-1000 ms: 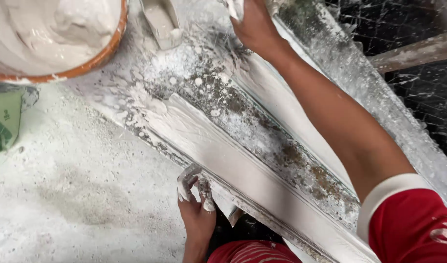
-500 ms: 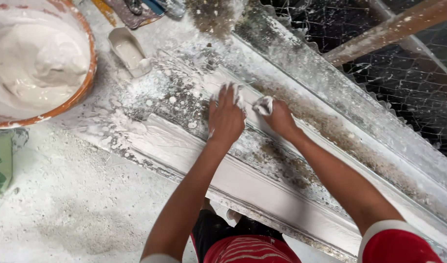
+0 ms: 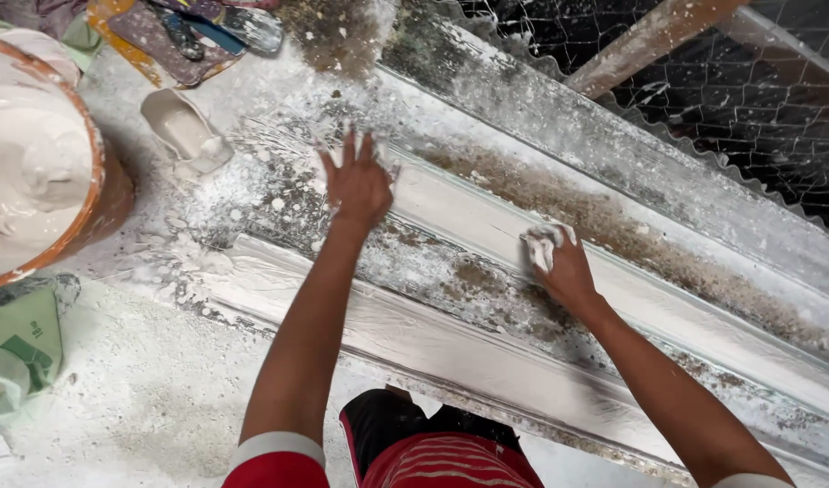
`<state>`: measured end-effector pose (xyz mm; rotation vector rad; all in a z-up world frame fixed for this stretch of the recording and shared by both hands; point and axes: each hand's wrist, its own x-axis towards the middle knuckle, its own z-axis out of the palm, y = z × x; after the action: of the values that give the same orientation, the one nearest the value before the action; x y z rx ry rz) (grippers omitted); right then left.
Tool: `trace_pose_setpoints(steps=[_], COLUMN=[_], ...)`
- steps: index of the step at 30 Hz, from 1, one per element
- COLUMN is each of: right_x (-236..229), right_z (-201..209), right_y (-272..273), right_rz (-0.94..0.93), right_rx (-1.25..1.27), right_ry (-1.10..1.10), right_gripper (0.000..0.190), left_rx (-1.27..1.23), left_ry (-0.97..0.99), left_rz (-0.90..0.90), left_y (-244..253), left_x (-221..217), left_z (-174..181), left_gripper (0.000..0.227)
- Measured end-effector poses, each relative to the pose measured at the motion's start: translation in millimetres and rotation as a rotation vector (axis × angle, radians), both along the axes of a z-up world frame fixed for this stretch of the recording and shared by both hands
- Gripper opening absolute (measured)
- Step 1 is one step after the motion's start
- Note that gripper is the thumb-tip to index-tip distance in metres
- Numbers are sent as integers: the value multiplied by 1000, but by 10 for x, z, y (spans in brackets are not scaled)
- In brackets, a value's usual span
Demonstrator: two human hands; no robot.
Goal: Applying and smoothing gypsum paste or plaster over fiberglass strands on a mold.
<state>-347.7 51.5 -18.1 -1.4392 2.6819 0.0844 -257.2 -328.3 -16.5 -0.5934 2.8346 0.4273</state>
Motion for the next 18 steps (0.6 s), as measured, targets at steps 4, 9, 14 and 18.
trace_pose_setpoints(steps=[4, 9, 14, 18], right_x=[-38, -452, -579, -432], right_z=[326, 92, 20, 98], right_y=[-590, -1291, -1849, -1761], right_rz=[-290, -272, -77, -35], right_rx=[-303, -482, -184, -154], right_ry=[-328, -493, -532, -332], right_gripper=[38, 40, 39, 48], left_rx=[8, 188, 186, 106], left_ry=[-33, -100, 652, 393], left_rz=[-199, -372, -312, -4], left_y=[734, 1410, 1068, 383], left_x=[-249, -12, 443, 368], left_z=[-51, 276, -528, -347], left_gripper=[45, 36, 37, 36])
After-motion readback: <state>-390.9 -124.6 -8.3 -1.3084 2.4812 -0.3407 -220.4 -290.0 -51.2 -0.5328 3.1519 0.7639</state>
